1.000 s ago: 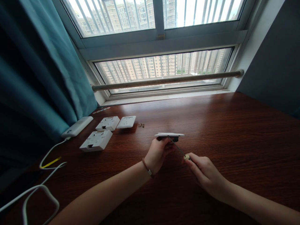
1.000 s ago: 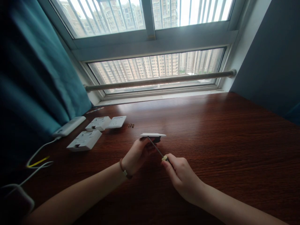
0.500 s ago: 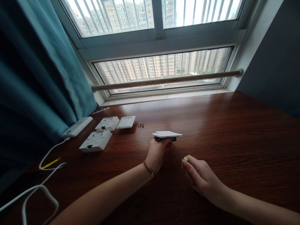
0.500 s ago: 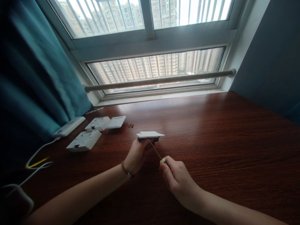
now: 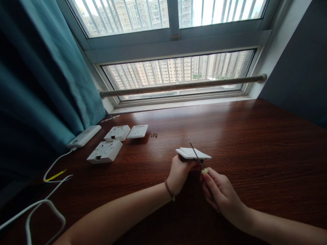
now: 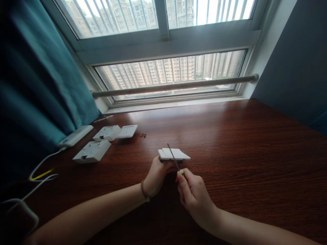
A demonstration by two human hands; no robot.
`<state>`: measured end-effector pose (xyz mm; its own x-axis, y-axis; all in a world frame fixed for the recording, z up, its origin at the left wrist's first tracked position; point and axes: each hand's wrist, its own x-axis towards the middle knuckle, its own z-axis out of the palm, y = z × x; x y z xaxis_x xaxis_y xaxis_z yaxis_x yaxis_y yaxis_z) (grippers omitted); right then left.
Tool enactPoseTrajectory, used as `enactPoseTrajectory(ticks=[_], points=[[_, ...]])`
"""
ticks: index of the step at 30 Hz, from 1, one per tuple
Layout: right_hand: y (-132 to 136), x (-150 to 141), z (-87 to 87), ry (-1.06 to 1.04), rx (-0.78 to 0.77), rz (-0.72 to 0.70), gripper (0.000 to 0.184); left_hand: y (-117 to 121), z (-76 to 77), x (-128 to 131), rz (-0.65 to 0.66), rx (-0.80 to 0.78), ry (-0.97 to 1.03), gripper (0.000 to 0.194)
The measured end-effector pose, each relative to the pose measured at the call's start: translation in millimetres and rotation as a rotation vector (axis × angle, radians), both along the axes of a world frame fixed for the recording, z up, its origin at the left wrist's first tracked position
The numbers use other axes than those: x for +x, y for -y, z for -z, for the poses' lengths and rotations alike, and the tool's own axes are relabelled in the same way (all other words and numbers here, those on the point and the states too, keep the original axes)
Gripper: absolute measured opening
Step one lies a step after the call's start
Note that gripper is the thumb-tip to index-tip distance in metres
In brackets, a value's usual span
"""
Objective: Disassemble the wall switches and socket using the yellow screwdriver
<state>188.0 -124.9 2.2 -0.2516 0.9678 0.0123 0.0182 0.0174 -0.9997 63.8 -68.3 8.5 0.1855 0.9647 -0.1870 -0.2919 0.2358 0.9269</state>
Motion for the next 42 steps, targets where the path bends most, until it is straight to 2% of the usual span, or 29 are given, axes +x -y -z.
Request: enactPoseTrajectory(ticks=[4, 10, 21, 27, 33, 42], points=[[4, 1, -0.6, 0.052, 0.061, -0.038, 0.03, -6, -4.7, -5, -0.063, -0.001, 0.115, 0.026], [6, 1, 0.9, 0.125, 0.038, -0.083, 0.03, -10, -13.6, -10, -0.114, -0.005, 0.184, 0.025], [4, 2, 6.1, 0.197, 0.099, -0.037, 0.028, -3, -13.5, -10, -0.041, -0.124, 0.282, 0.022], [0, 4, 2.9, 0.158, 0.12, 0.087, 0.025, 9, -7.5, -3, 0.05, -0.349, 0.378, 0.017], [5, 3, -4.9, 0.177, 0.038, -0.05, 0.023, 4, -14.2, -7, -0.027, -0.273, 0.361, 0.021], [6, 1, -5.4, 0.154, -0.029, -0.05, 0.024, 7, -17.8, -5, -0.032, -0.313, 0.39, 0.019]])
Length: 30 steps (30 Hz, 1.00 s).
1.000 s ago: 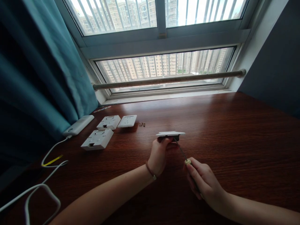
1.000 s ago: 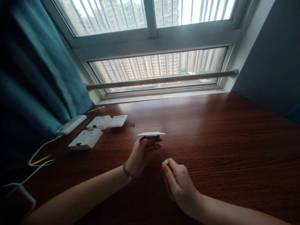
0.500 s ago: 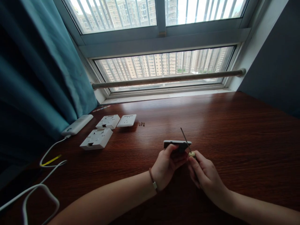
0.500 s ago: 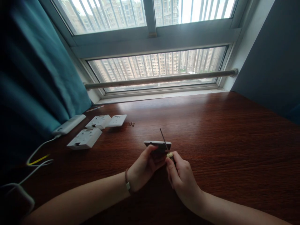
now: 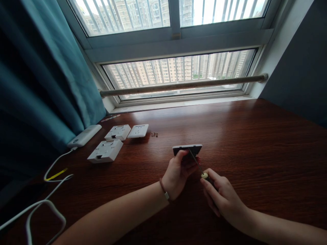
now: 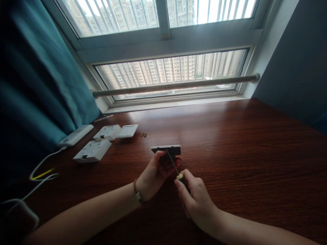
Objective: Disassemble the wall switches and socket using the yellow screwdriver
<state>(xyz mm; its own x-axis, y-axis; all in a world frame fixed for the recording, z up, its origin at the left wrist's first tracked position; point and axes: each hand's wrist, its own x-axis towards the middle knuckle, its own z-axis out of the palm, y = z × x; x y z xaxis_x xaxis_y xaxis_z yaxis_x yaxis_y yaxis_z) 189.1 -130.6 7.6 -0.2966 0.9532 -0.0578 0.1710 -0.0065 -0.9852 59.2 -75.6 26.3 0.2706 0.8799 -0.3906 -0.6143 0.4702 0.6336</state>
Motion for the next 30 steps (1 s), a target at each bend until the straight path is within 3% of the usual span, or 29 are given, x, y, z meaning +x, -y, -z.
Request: enactPoseTrajectory(ticks=[8, 13, 18, 25, 30], points=[[-2, -1, 1.7, 0.08, 0.083, 0.013, 0.021, 2, -7.9, -1, 0.038, -0.122, 0.036, 0.027], [-5, 1, 2.0, 0.129, 0.177, 0.125, 0.015, 11, -5.6, 3, 0.044, -0.221, 0.089, 0.021], [-2, 4, -1.8, 0.048, 0.115, 0.103, 0.018, 12, -8.7, 3, 0.05, -0.214, 0.08, 0.025], [21, -2, -20.9, -0.338, -0.275, -0.104, 0.029, 21, -37.3, -6, 0.162, -0.178, 0.01, 0.047], [26, -3, -38.7, -0.412, -0.332, -0.14, 0.036, 32, -52.0, -9, 0.189, -0.147, 0.094, 0.047]])
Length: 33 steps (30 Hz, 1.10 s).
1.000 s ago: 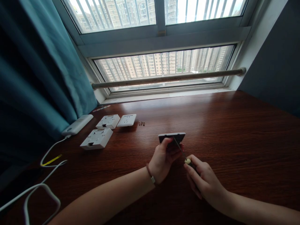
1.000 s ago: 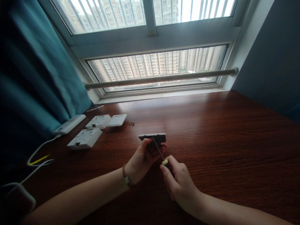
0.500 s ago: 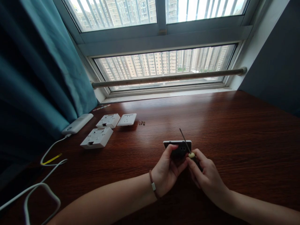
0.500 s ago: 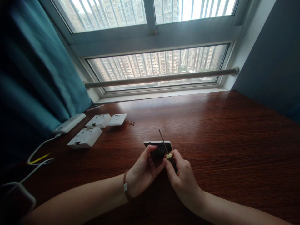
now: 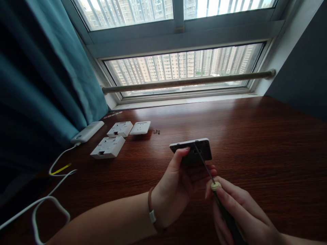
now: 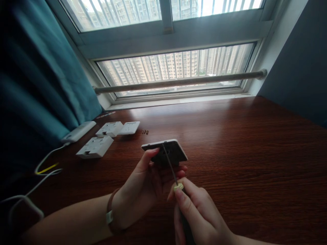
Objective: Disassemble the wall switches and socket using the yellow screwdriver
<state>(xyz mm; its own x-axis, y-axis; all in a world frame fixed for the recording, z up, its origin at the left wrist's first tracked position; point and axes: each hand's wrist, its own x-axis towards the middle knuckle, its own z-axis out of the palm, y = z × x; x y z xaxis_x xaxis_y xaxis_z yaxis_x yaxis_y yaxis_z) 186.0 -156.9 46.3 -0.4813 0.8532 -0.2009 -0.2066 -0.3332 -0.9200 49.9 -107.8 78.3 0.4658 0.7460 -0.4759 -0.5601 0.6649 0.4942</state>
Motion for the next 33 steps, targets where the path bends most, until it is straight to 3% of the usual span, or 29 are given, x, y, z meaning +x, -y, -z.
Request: enactPoseTrajectory(ticks=[6, 22, 33], points=[[-2, -1, -8.4, 0.076, 0.021, 0.026, 0.039, 0, -1.2, 0, -0.047, 0.009, 0.018, 0.04], [-1, -5, 1.0, 0.053, 0.009, 0.096, 0.036, -2, 2.4, 1, -0.068, -0.007, -0.022, 0.042], [-3, -3, -2.2, 0.162, 0.046, 0.05, 0.038, -4, 6.0, 2, -0.065, -0.003, -0.001, 0.036]])
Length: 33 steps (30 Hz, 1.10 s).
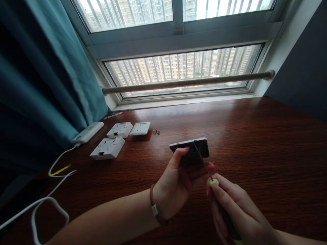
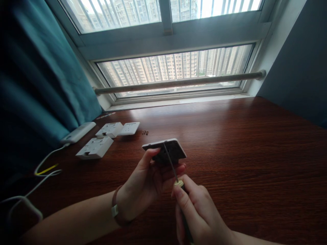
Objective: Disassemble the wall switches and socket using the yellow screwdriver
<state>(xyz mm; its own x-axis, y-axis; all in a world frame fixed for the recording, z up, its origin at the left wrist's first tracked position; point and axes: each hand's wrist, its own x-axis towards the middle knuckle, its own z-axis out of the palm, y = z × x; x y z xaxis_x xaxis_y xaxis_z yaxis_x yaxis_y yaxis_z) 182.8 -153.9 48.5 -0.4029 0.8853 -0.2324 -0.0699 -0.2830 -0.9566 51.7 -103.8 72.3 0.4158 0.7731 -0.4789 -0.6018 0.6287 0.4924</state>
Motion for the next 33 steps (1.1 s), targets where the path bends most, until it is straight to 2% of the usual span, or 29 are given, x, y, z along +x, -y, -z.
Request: enactPoseTrajectory(ticks=[4, 6, 9, 12, 18, 33], points=[[-2, 0, 2.4, 0.033, 0.006, 0.005, 0.039, 4, 11.2, 4, -0.017, -0.058, 0.01, 0.023], [-2, 1, 3.7, 0.07, 0.056, 0.005, 0.038, 3, 13.3, 4, -0.007, -0.046, 0.006, 0.026], [0, 3, 5.1, 0.18, 0.206, 0.017, 0.036, -2, 9.8, 1, -0.005, 0.035, -0.008, 0.035], [0, 4, 6.9, 0.23, 0.296, 0.017, 0.035, -7, 5.3, -2, -0.065, 0.091, -0.005, 0.028], [-1, 5, 9.4, 0.247, 0.292, 0.025, 0.034, -10, 8.4, -1, -0.139, 0.156, -0.004, 0.015], [-3, 7, 13.5, 0.272, 0.32, 0.035, 0.033, -11, 6.1, -2, -0.104, 0.111, -0.004, 0.018]])
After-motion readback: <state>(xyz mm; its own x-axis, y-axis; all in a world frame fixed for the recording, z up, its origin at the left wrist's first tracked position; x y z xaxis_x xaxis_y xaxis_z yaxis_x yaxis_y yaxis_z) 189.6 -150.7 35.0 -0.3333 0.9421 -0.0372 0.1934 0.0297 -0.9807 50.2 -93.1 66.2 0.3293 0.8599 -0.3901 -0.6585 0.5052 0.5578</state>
